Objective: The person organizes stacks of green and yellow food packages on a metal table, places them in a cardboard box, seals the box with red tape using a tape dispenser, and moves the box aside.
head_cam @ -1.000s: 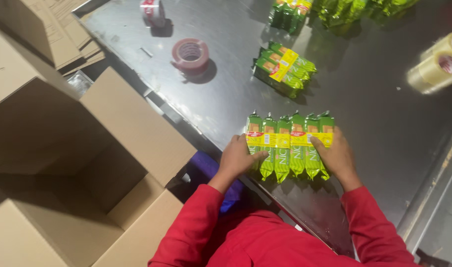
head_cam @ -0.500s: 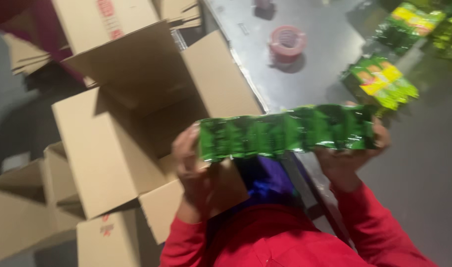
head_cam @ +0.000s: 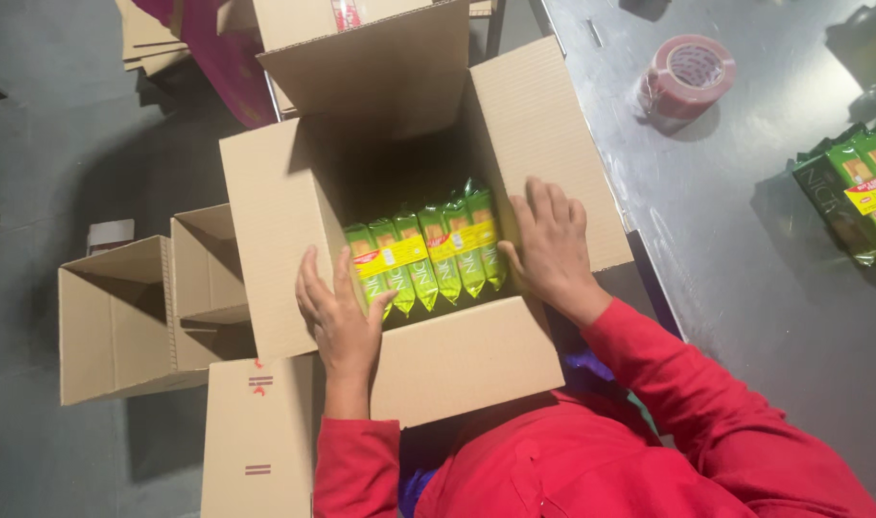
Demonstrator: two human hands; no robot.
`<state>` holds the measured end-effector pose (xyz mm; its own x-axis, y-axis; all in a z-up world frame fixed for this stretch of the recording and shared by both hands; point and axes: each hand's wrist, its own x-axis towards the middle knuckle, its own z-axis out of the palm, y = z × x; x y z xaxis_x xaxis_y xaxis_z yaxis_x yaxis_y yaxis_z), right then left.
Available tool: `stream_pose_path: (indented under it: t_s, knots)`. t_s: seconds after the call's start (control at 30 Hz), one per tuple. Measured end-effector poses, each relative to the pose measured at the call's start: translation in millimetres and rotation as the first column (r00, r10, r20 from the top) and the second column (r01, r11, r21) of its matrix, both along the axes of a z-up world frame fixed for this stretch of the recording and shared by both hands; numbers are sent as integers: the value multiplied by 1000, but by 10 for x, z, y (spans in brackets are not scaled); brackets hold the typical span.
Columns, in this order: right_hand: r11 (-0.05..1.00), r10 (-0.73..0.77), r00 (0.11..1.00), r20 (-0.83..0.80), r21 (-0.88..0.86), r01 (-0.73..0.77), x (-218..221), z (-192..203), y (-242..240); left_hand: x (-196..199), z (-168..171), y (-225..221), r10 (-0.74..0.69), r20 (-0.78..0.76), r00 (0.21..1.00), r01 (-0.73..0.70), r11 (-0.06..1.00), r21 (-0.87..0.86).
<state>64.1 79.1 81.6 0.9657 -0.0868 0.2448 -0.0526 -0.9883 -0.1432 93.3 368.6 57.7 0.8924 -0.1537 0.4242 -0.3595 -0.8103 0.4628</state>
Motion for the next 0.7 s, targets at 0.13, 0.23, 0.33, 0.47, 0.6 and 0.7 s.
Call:
stream_pose_path:
  t_s: [0.13, 0.23, 0.33, 0.47, 0.6, 0.7]
  knots:
    - [994, 86, 978, 190, 47, -96, -245, -245, -329, -22, -56, -39, -52, -25, 998, 53, 996, 71]
    - [995, -41, 958, 284, 95, 15, -401, -396, -1028, -6, -166, -5, -75, -41, 996, 79, 991, 108]
    - [945, -325, 923, 205, 50, 322, -574, -541, -2041, 32, -180, 29, -96, -76, 993, 102, 991, 91]
    - [727, -656, 726, 204, -85, 681, -1122, -634, -3179, -76, -16, -33, -178, -108, 978, 196, 961, 196]
    - [664, -741, 668, 59, -79, 744, -1506, -717, -3249, -522, 124, -588, -496, -125, 859, 498, 867, -12]
    - [657, -740, 670, 56, -155, 738, -1423, -682, -2839, -914, 191, -1289, -756, -81, 649, 734, 651, -194]
